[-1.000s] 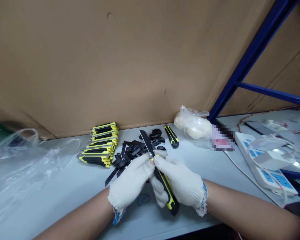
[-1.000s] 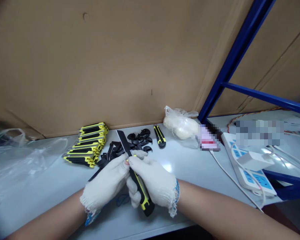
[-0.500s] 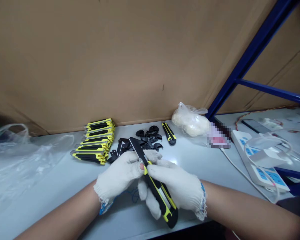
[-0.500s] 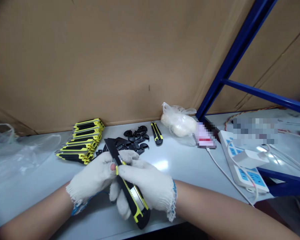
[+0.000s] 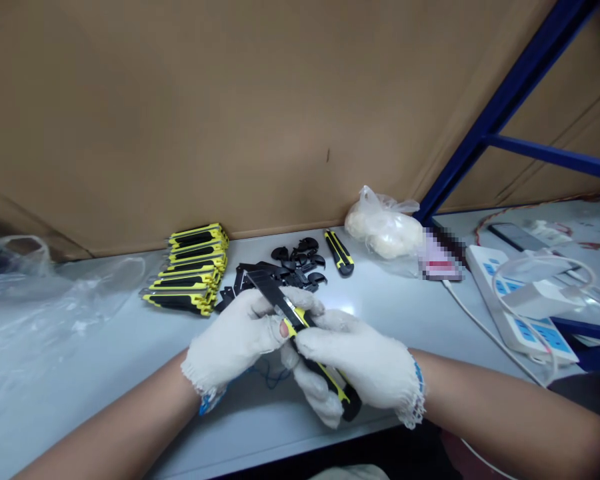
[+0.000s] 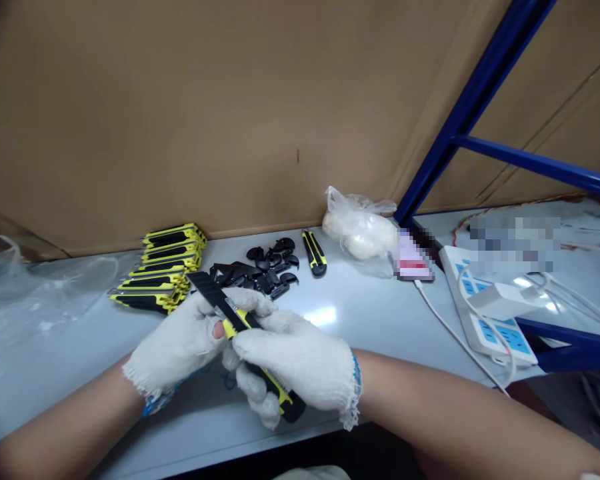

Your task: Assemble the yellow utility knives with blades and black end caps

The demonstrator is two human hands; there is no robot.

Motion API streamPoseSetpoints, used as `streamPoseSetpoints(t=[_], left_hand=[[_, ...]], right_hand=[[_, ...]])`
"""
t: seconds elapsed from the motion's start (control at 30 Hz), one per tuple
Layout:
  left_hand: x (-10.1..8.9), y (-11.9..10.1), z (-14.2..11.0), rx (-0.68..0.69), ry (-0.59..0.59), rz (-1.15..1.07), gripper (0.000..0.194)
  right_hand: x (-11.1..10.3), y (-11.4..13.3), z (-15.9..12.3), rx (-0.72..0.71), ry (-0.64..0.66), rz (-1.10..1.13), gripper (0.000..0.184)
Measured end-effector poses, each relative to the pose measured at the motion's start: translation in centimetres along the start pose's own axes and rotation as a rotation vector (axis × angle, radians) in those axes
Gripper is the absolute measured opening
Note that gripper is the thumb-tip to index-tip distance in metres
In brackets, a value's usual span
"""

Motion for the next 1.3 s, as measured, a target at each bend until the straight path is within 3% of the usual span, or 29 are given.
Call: streamPoseSetpoints(t=[0.17,0.27,0.33,0.43,0.6,0.8,0.97,1.1,1.3], left_hand=[[-0.2,-0.4,-0.1,0.029,0.028,-0.01,0.071],[-0.9,-1.2,-0.4,0.032,0.028,0.091,0.065],[-1.4,-1.6,-0.5,0.033,0.021,0.169,0.064],[-2.0,-1.6,-0.3,0.022,-0.023,0.188,0.062],[-2.0,-0.7,0.1,0.039,-0.102,0.004,0.055],[-2.1,0.5,0.3,0.04,-0.089,-0.258,0.044],[-3.9,-0.1,0.4,0.113,-0.18,-0.186,0.04],[-3.6,-0.7,0.4,0.137,-0.156,-0.198,0.039],[-3.5,-0.9,0.3,0.139,-0.165,-0.286,0.043]], right_hand=[[0.6,-1.1,0.4,0.033,0.152,0.114,0.042],[0.3,-1.7,0.9,0.026,0.189,0.081,0.059],[-0.1,-1.9,1.1,0.041,0.162,0.049,0.064],[-0.5,-1.5,1.0,0.036,0.068,0.029,0.05],[-0.3,-0.1,0.6,-0.032,0.064,0.122,0.034],[-0.7,-0.6,1.0,-0.006,0.062,0.166,0.039],[-1.7,-1.2,1.5,0.004,-0.039,0.037,0.044],[-1.8,-1.0,0.9,0.012,-0.076,0.086,0.033],[-1.3,0.5,0.4,-0.038,-0.004,0.096,0.035]])
Point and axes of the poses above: each hand's wrist, its own z-axis towards the middle knuckle, its own x-axis out of the palm, y = z × x, the point moved 9 cm from there along z, towards the middle knuckle, and after that the axes turned 4 degrees about -x, right-handed, at the moved point
